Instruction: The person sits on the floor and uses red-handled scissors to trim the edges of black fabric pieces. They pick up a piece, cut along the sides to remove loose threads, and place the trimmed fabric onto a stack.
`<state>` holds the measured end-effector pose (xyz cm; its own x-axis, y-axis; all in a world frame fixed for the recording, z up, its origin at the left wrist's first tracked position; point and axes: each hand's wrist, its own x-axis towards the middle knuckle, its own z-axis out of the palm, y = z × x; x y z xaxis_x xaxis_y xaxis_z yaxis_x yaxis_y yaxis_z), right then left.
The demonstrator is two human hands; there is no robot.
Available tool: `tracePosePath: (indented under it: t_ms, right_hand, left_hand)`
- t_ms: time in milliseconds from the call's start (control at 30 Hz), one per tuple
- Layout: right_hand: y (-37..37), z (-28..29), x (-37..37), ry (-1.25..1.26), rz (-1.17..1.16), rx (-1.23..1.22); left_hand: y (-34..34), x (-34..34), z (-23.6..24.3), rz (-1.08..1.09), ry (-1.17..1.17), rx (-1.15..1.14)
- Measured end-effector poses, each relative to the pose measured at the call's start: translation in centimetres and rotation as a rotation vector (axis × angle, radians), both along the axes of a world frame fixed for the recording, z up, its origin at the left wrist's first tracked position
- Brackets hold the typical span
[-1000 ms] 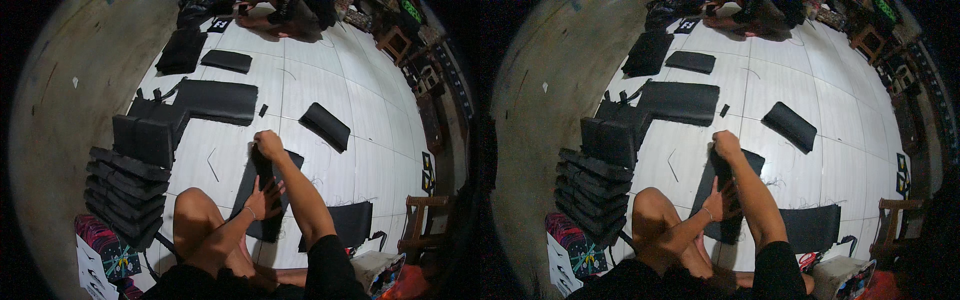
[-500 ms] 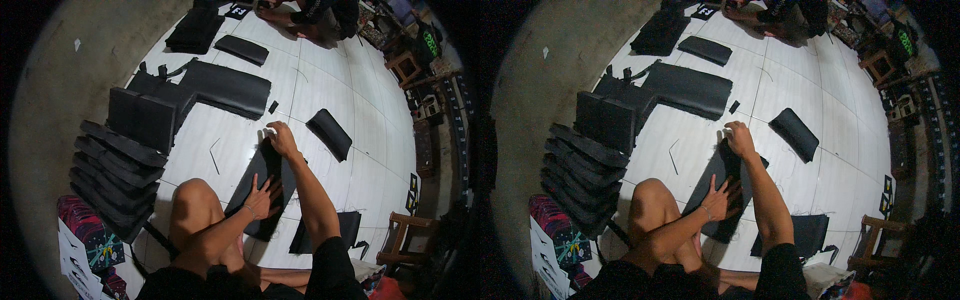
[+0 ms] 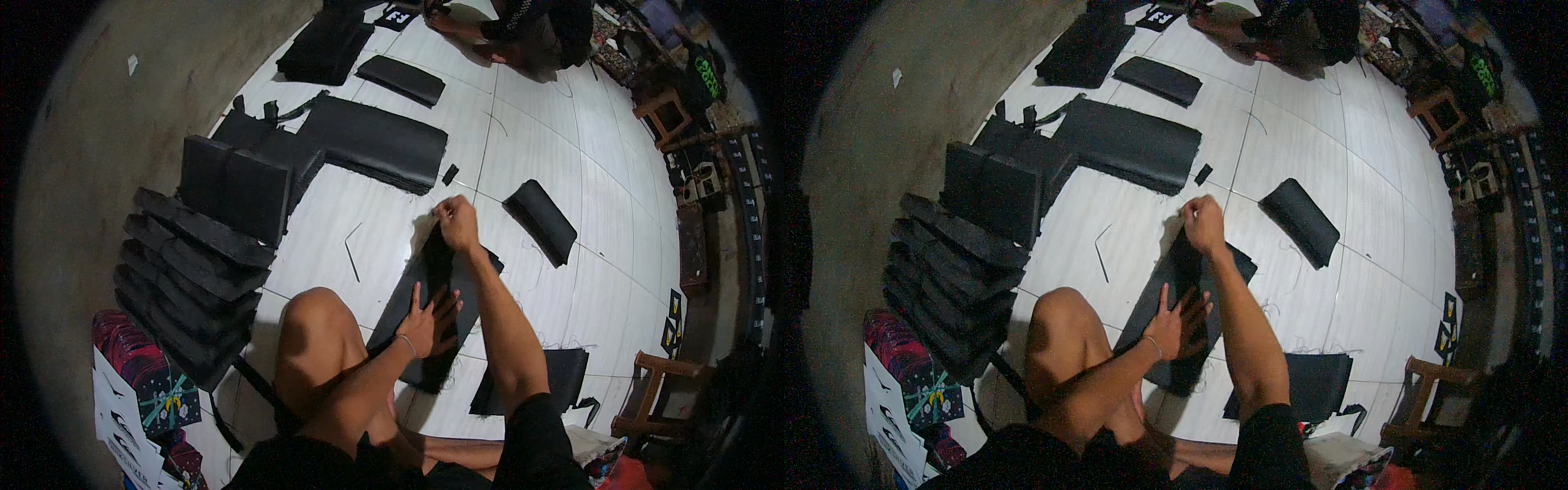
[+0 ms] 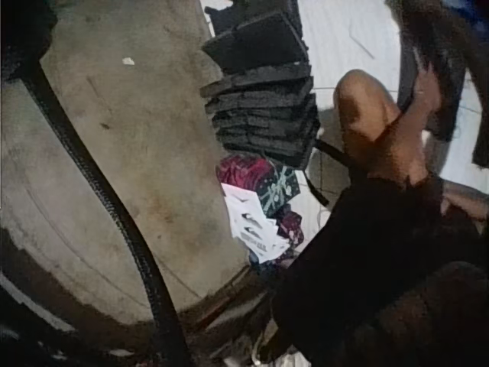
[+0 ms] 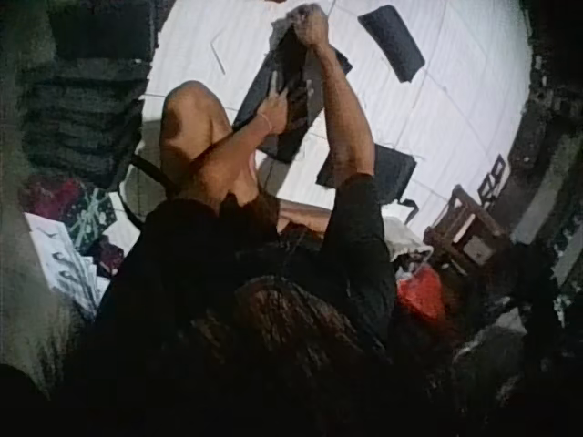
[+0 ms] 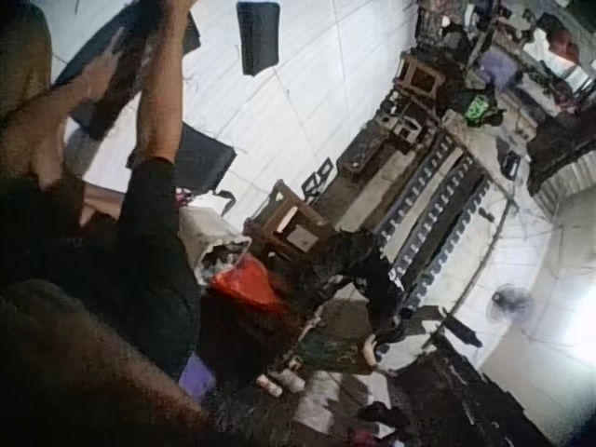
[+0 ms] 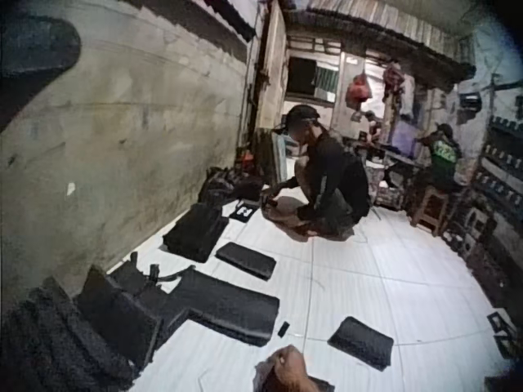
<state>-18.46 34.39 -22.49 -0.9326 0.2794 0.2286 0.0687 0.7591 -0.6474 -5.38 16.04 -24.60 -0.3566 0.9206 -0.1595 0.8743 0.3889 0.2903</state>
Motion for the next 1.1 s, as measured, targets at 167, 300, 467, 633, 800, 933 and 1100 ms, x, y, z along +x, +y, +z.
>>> tracePosePath:
  t_ms: [167, 300, 467, 633, 800, 933, 1100]
  right_hand:
    - [0.9, 1.8, -1.1, -0.139, -0.106, -0.243]
    - [3.6, 1.8, -2.3, -0.027, -0.315, -0.454]
    - [8.3, 7.6, -4.4, 0.304, -0.413, -0.817]
    - [13.8, 10.0, 2.6, 0.109, -0.43, -0.278]
    - [17.5, 4.6, 17.1, -0.392, -0.534, 0.379]
    - [9.8, 0.2, 23.1, -0.225, -0.384, 0.049]
    - [3.6, -2.3, 22.4, -0.206, -0.484, -0.177]
  left_hand:
    - [0.0, -0.1, 0.5, -0.009, -0.01, -0.057]
    - [0.1, -0.1, 0.7, -0.012, 0.017, -0.025]
    - [-0.2, -0.4, 1.3, -0.004, -0.023, -0.043]
    - [0.0, 0.6, 0.3, 0.027, 0.006, 0.016]
    - [0.8, 0.8, 0.1, 0.021, -0.002, 0.074]
    - [0.5, 0.1, 0.5, 0.114, -0.043, 0.177]
    - [2.1, -6.6, 2.9, 0.69, -0.186, 0.412]
